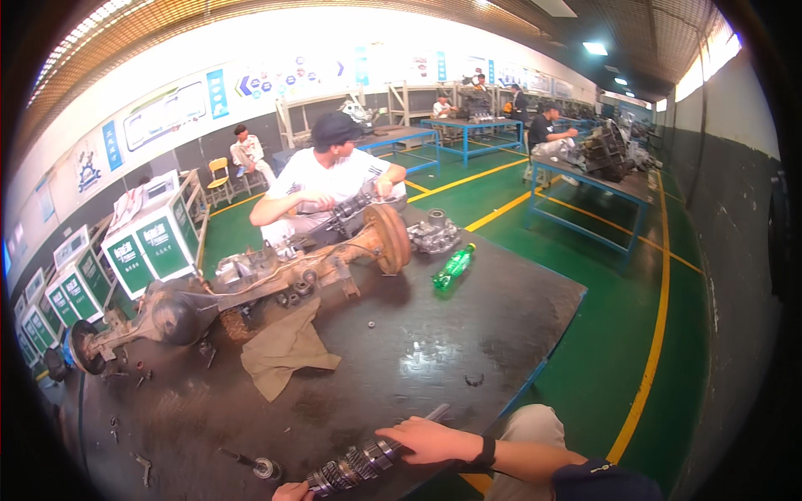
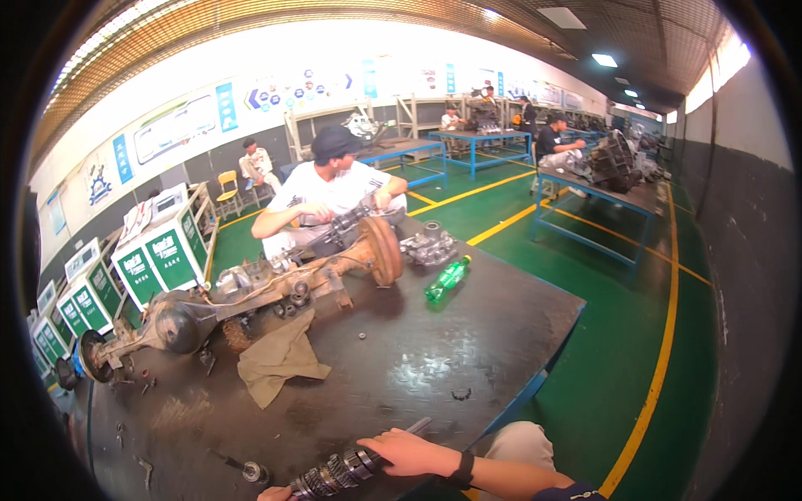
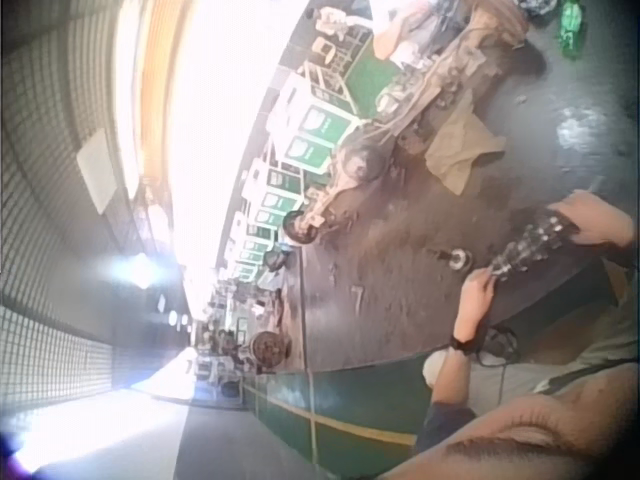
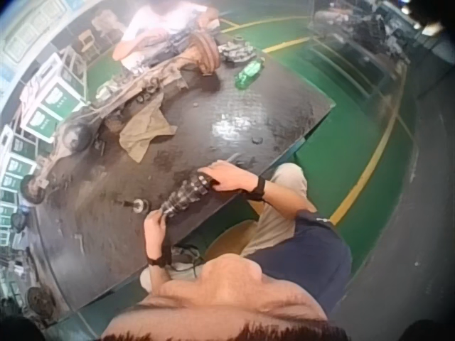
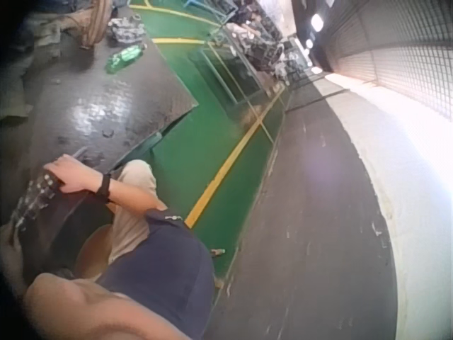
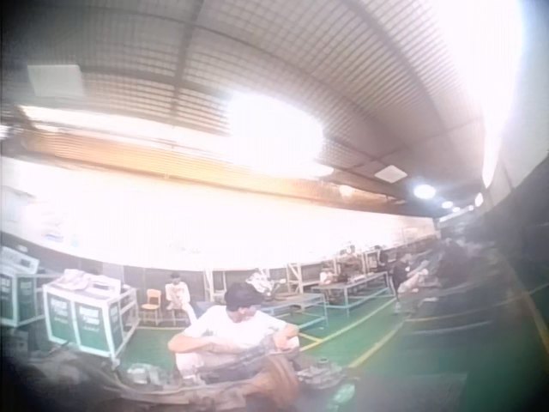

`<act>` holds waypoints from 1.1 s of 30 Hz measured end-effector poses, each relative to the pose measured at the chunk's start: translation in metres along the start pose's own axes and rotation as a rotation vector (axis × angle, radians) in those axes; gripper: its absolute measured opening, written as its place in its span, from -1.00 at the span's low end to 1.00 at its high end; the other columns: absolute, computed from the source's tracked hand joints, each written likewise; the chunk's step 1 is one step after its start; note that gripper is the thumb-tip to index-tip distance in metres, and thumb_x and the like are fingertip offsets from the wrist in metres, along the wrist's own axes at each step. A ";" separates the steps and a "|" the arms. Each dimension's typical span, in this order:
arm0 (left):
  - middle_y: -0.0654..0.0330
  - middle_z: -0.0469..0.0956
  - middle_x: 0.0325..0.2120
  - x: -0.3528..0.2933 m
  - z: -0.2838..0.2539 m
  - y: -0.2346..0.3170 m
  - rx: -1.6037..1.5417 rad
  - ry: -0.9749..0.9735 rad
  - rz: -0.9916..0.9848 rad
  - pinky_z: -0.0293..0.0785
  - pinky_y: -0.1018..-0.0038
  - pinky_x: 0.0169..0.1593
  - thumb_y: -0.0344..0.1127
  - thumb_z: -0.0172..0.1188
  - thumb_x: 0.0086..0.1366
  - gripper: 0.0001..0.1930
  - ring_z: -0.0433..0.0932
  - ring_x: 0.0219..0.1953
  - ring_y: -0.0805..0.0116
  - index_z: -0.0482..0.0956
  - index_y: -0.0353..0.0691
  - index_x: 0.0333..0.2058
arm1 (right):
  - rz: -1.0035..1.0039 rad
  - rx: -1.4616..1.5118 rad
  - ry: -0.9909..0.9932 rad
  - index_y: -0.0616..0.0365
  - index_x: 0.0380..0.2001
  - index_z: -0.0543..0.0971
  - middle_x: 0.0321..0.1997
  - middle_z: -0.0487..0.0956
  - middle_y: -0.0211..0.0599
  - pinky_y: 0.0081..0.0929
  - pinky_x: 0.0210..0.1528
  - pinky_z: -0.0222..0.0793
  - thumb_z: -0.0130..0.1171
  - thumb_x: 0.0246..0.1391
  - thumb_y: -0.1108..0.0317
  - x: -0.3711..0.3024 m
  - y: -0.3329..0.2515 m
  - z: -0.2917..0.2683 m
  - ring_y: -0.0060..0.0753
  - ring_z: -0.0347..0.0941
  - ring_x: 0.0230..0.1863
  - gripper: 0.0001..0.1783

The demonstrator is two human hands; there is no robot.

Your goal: The person holds a gear shaft with both hands, rotating it and moving the gears along the shaft while seated.

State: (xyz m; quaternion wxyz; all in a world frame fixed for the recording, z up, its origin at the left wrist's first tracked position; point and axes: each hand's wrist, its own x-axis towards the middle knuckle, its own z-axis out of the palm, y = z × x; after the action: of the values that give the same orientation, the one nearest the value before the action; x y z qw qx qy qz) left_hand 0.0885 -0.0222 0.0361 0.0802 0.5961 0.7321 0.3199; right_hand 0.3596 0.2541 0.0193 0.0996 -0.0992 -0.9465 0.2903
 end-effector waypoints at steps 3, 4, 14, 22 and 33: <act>-0.23 0.71 -0.20 0.000 0.000 0.000 0.012 0.009 -0.024 0.60 0.06 0.02 -0.52 0.30 0.30 -0.79 0.67 -0.11 -0.28 0.73 -0.46 -0.11 | 0.002 0.024 -0.007 0.21 0.47 0.32 0.09 0.67 0.04 -0.10 0.22 0.37 0.20 0.33 0.11 0.000 -0.002 -0.002 0.07 0.57 0.14 -0.26; -0.23 0.71 -0.19 0.000 0.001 0.001 0.005 0.010 -0.024 0.60 0.07 0.03 -0.51 0.30 0.30 -0.79 0.68 -0.10 -0.27 0.74 -0.45 -0.11 | 0.008 0.072 0.020 0.22 0.47 0.32 0.07 0.67 0.03 -0.11 0.21 0.37 0.19 0.35 0.10 0.000 -0.002 -0.002 0.07 0.57 0.13 -0.27; -0.21 0.72 -0.19 0.001 -0.002 0.002 0.009 -0.001 -0.021 0.61 0.08 0.04 -0.48 0.30 0.32 -0.80 0.69 -0.10 -0.25 0.75 -0.45 -0.13 | -0.005 -0.041 0.001 0.12 0.43 0.39 -0.01 0.65 -0.05 -0.17 0.16 0.35 0.20 0.39 0.04 0.002 -0.008 -0.002 -0.01 0.56 0.07 -0.33; -0.21 0.72 -0.19 0.003 -0.002 0.004 0.011 0.015 -0.018 0.61 0.08 0.04 -0.49 0.31 0.32 -0.81 0.69 -0.10 -0.24 0.75 -0.45 -0.14 | 0.035 -0.076 -0.006 -0.01 0.34 0.43 0.03 0.60 -0.15 -0.13 0.15 0.36 0.36 0.26 0.12 0.003 -0.011 -0.006 0.01 0.55 0.06 -0.36; -0.21 0.72 -0.19 0.003 -0.004 0.005 0.014 0.010 -0.022 0.62 0.08 0.05 -0.49 0.31 0.31 -0.82 0.69 -0.10 -0.24 0.75 -0.45 -0.16 | 0.042 -0.115 0.016 0.02 0.26 0.52 0.07 0.61 -0.19 -0.13 0.31 0.33 0.44 0.15 0.20 0.000 0.000 -0.023 0.02 0.53 0.17 -0.38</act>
State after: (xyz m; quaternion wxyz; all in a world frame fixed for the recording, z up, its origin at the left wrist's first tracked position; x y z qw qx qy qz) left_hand 0.0895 -0.0203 0.0427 0.0759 0.5870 0.7411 0.3169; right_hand 0.3656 0.2664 0.0380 0.0954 -0.1268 -0.9586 0.2366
